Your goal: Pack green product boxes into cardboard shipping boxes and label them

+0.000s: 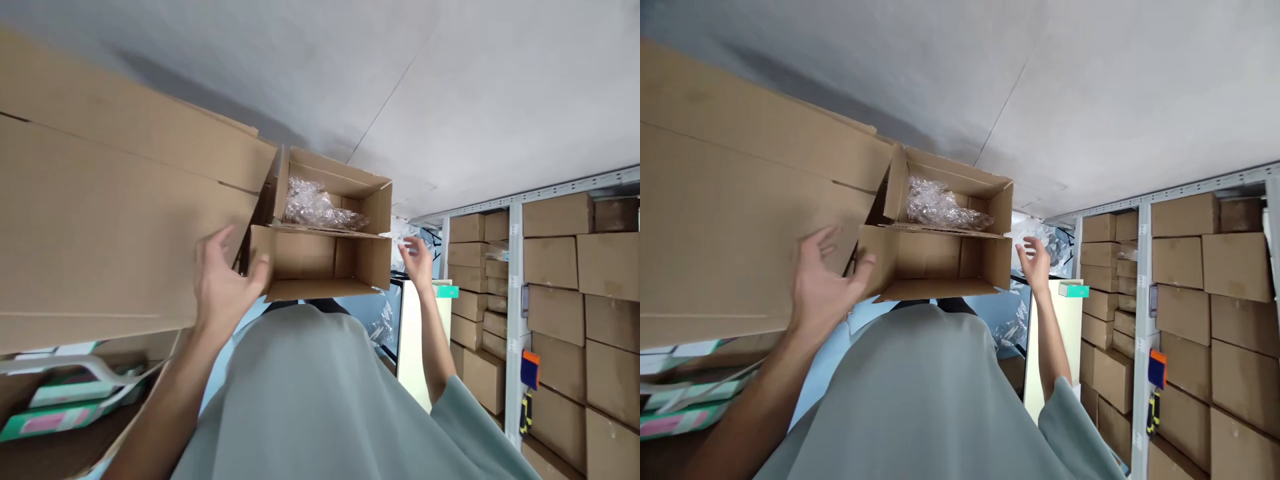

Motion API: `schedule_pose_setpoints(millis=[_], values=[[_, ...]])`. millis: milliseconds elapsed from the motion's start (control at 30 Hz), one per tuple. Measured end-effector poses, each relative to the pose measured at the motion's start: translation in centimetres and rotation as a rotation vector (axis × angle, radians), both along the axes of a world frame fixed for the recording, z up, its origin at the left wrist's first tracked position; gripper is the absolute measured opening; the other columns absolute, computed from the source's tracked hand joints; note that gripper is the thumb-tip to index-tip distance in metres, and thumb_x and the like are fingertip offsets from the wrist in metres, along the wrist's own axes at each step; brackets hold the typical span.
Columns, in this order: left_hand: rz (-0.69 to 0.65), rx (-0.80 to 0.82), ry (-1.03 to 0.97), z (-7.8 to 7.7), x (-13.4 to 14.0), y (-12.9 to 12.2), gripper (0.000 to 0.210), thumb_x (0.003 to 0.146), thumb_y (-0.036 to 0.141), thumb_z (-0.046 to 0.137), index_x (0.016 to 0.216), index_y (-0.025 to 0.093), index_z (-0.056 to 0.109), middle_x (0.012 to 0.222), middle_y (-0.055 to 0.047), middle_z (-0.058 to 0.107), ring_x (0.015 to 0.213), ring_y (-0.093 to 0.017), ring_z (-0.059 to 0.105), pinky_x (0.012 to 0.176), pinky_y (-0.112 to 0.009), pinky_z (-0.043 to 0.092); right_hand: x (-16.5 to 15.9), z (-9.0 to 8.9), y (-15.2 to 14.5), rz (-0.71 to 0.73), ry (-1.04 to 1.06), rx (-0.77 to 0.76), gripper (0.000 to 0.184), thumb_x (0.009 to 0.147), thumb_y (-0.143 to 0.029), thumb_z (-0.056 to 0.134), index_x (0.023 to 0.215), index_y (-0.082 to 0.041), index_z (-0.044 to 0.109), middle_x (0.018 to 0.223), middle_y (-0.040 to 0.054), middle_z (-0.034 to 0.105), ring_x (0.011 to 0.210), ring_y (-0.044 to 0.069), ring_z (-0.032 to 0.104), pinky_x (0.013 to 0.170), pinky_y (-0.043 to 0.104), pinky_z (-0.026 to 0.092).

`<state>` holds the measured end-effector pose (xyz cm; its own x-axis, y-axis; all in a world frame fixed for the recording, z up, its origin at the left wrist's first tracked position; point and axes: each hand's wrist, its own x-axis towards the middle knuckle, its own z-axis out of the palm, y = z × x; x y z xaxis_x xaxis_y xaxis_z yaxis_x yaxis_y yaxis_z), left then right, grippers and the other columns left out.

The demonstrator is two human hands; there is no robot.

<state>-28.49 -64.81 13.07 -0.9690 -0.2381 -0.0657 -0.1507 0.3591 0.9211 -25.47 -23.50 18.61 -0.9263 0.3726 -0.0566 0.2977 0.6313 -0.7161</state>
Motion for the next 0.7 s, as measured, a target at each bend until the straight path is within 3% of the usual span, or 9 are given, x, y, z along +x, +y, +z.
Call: schedule_pose_setpoints(millis=[67, 133, 233, 333, 433, 533, 700], values=[[-0.087, -0.031, 0.113, 1.9, -1.6, 2.0, 0.070, 0.087, 0.033, 0.081, 0.154, 0.021, 0.064, 0.155, -0.016, 0.066, 0.151, -0.036, 0.059, 0.133, -0.053, 0.045, -4.7, 0.6, 0.1, 0.149, 0.020, 0.050, 0.047, 0.104, -0.067, 0.073, 0.123, -0.024, 0.078, 0.128, 0.0119, 0.082, 0.107, 0.028, 0.078, 0.094, 0.041, 0.065], [-0.188, 0.005, 0.143, 3.0, -3.3, 4.6, 0.062, 0.091, 0.029, 0.078, 0.151, 0.023, 0.067, 0.156, -0.013, 0.068, 0.155, -0.035, 0.058, 0.136, -0.052, 0.042, -10.4, -0.5, -0.8, 0.380, -0.052, 0.079, 0.045, 0.106, -0.063, 0.074, 0.127, -0.024, 0.080, 0.129, 0.0104, 0.082, 0.101, 0.027, 0.078, 0.101, 0.043, 0.064], [-0.321, -0.035, 0.138, 2.8, -5.7, 8.4, 0.053, 0.095, 0.025, 0.072, 0.148, 0.023, 0.070, 0.154, -0.013, 0.071, 0.158, -0.036, 0.055, 0.139, -0.054, 0.038, -18.6, -4.1, -3.6, 0.636, -0.309, 0.266, 0.045, 0.100, -0.047, 0.088, 0.132, -0.016, 0.081, 0.132, 0.0158, 0.082, 0.117, 0.034, 0.079, 0.117, 0.051, 0.058], [-0.358, -0.111, 0.119, 1.5, -7.0, 10.8, 0.049, 0.099, 0.023, 0.063, 0.148, 0.021, 0.068, 0.152, -0.014, 0.073, 0.156, -0.036, 0.058, 0.137, -0.056, 0.042, -23.3, -7.1, -6.7, 0.712, -0.721, 0.569, 0.049, 0.095, -0.029, 0.093, 0.137, -0.009, 0.080, 0.139, 0.0232, 0.081, 0.128, 0.037, 0.078, 0.114, 0.043, 0.060], [-0.334, -0.168, 0.111, 0.7, -7.3, 11.6, 0.049, 0.102, 0.022, 0.059, 0.150, 0.021, 0.067, 0.152, -0.014, 0.073, 0.153, -0.036, 0.061, 0.135, -0.059, 0.045, -24.2, -8.0, -8.6, 0.763, -0.872, 0.649, 0.046, 0.094, -0.024, 0.092, 0.135, -0.008, 0.081, 0.141, 0.0254, 0.080, 0.127, 0.036, 0.080, 0.107, 0.037, 0.063], [-0.313, -0.186, 0.109, 0.7, -7.3, 11.6, 0.047, 0.104, 0.024, 0.057, 0.149, 0.021, 0.067, 0.151, -0.015, 0.074, 0.151, -0.036, 0.063, 0.132, -0.058, 0.048, -23.3, -7.5, -9.3, 0.790, -0.872, 0.677, 0.037, 0.100, -0.014, 0.081, 0.137, -0.009, 0.081, 0.143, 0.0250, 0.080, 0.129, 0.035, 0.079, 0.106, 0.037, 0.062], [-0.332, -0.154, 0.176, 2.0, -7.6, 11.2, 0.052, 0.105, 0.026, 0.058, 0.157, 0.020, 0.064, 0.158, -0.016, 0.070, 0.151, -0.034, 0.063, 0.134, -0.055, 0.047, -21.0, -3.7, -8.2, 0.810, -0.720, 0.711, 0.039, 0.108, -0.016, 0.068, 0.145, -0.019, 0.079, 0.149, 0.0201, 0.078, 0.138, 0.035, 0.074, 0.113, 0.040, 0.056]])
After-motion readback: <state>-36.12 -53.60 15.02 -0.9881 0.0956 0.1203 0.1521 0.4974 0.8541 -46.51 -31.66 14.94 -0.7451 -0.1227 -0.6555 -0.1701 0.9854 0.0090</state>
